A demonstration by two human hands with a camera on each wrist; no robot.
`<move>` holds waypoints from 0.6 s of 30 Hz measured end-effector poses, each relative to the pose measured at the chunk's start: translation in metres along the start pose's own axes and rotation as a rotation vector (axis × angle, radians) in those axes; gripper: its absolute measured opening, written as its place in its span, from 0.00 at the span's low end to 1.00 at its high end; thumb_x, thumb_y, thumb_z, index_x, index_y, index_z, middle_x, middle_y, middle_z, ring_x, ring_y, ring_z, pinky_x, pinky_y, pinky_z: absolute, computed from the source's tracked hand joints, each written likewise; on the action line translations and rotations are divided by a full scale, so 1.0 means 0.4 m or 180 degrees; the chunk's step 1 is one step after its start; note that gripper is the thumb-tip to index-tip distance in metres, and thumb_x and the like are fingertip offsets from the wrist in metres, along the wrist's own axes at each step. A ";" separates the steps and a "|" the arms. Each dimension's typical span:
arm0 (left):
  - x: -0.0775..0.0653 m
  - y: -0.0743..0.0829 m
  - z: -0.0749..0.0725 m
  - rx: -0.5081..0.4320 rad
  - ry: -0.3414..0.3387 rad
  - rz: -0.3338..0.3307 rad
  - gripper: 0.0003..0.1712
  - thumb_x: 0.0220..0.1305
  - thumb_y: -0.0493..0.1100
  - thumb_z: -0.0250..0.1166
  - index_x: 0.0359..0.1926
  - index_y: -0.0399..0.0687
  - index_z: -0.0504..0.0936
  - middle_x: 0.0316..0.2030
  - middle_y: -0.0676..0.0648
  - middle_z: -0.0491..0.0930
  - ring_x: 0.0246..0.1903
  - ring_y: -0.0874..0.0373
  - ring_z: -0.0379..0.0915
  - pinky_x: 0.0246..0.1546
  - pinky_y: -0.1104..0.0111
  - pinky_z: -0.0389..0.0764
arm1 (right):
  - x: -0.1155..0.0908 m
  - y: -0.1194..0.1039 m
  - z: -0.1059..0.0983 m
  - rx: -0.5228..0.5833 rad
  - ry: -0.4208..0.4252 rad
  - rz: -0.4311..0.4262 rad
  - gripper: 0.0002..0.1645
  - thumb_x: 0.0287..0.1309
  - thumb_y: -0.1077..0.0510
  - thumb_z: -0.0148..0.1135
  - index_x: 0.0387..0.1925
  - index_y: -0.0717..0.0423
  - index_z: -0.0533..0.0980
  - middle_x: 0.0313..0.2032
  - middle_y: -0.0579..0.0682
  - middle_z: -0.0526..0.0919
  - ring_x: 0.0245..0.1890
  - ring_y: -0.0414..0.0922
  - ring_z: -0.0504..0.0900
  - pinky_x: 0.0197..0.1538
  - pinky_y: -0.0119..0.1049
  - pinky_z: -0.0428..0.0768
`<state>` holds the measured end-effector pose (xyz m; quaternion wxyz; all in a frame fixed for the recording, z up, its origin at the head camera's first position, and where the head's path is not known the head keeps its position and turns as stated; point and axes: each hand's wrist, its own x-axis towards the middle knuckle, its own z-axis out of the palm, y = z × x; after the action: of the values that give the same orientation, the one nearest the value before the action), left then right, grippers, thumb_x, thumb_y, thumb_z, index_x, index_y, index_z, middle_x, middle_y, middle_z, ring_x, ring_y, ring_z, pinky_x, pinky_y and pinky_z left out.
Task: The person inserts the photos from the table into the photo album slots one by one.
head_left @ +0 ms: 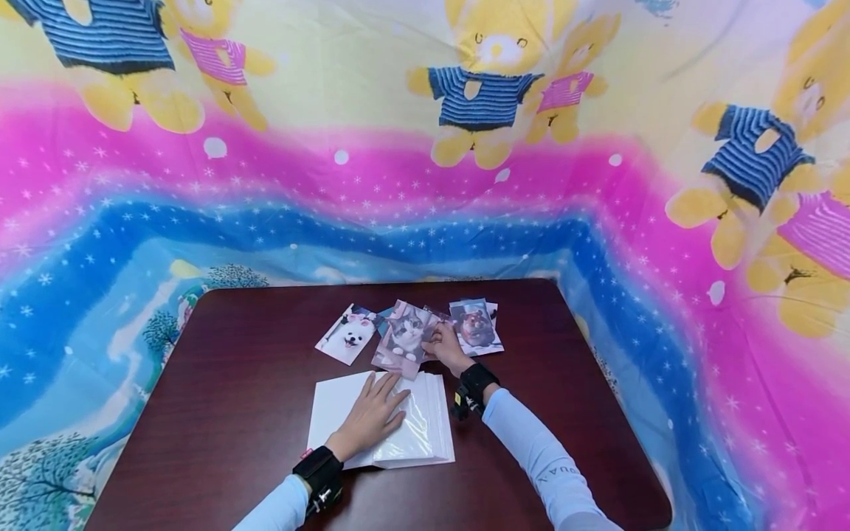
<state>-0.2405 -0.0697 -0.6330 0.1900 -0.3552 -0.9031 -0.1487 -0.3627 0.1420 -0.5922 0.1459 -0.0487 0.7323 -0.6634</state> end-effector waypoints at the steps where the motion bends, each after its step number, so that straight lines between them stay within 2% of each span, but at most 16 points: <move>1: 0.000 0.000 -0.001 -0.0007 -0.0002 -0.0007 0.23 0.63 0.48 0.67 0.57 0.44 0.81 0.63 0.31 0.69 0.64 0.37 0.64 0.63 0.37 0.59 | -0.002 -0.001 -0.002 -0.0031 -0.0008 0.0023 0.14 0.67 0.73 0.54 0.50 0.70 0.62 0.29 0.48 0.62 0.32 0.46 0.77 0.47 0.49 0.83; 4: -0.001 0.001 -0.001 -0.0025 -0.0014 -0.0026 0.23 0.63 0.47 0.67 0.57 0.44 0.80 0.64 0.31 0.69 0.65 0.37 0.63 0.63 0.36 0.59 | -0.006 -0.007 -0.012 -0.0101 -0.0015 -0.0002 0.14 0.67 0.74 0.53 0.50 0.72 0.61 0.31 0.50 0.63 0.33 0.51 0.77 0.48 0.53 0.82; 7: -0.002 0.002 -0.001 -0.0049 -0.0048 -0.0047 0.23 0.64 0.47 0.66 0.58 0.44 0.80 0.65 0.32 0.68 0.66 0.37 0.63 0.64 0.36 0.58 | -0.004 -0.009 -0.023 -0.0186 -0.0057 -0.0163 0.10 0.66 0.75 0.52 0.41 0.72 0.60 0.28 0.50 0.61 0.32 0.60 0.73 0.48 0.61 0.79; 9: -0.002 0.003 -0.002 -0.0053 -0.0073 -0.0060 0.23 0.65 0.47 0.65 0.58 0.44 0.80 0.66 0.32 0.67 0.66 0.37 0.62 0.64 0.36 0.57 | -0.001 -0.011 -0.026 -0.0283 -0.0094 -0.0314 0.09 0.64 0.76 0.53 0.40 0.71 0.61 0.26 0.51 0.63 0.32 0.63 0.73 0.48 0.65 0.77; 12: -0.001 0.004 -0.002 -0.0060 -0.0092 -0.0069 0.23 0.65 0.48 0.65 0.59 0.44 0.80 0.66 0.32 0.67 0.66 0.37 0.61 0.64 0.36 0.57 | 0.005 -0.012 -0.027 -0.0504 -0.0133 -0.0552 0.10 0.62 0.77 0.54 0.44 0.71 0.66 0.26 0.57 0.70 0.30 0.61 0.77 0.44 0.65 0.78; 15: 0.000 0.007 -0.005 -0.0088 -0.0095 -0.0078 0.23 0.65 0.48 0.65 0.58 0.43 0.80 0.66 0.31 0.66 0.66 0.36 0.61 0.64 0.36 0.57 | 0.009 -0.016 -0.026 -0.0654 -0.0134 -0.0670 0.13 0.61 0.78 0.54 0.48 0.72 0.69 0.29 0.64 0.74 0.31 0.61 0.80 0.41 0.62 0.80; 18: -0.001 0.008 -0.008 -0.0137 -0.0137 -0.0115 0.24 0.66 0.47 0.65 0.59 0.43 0.79 0.67 0.31 0.65 0.67 0.35 0.60 0.64 0.36 0.56 | 0.013 -0.021 -0.022 -0.0742 -0.0129 -0.0679 0.11 0.62 0.78 0.54 0.46 0.71 0.68 0.28 0.62 0.73 0.31 0.64 0.80 0.38 0.59 0.81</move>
<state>-0.2374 -0.0690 -0.6299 0.1602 -0.3460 -0.9098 -0.1639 -0.3712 0.1480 -0.5841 0.0826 -0.1561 0.7919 -0.5845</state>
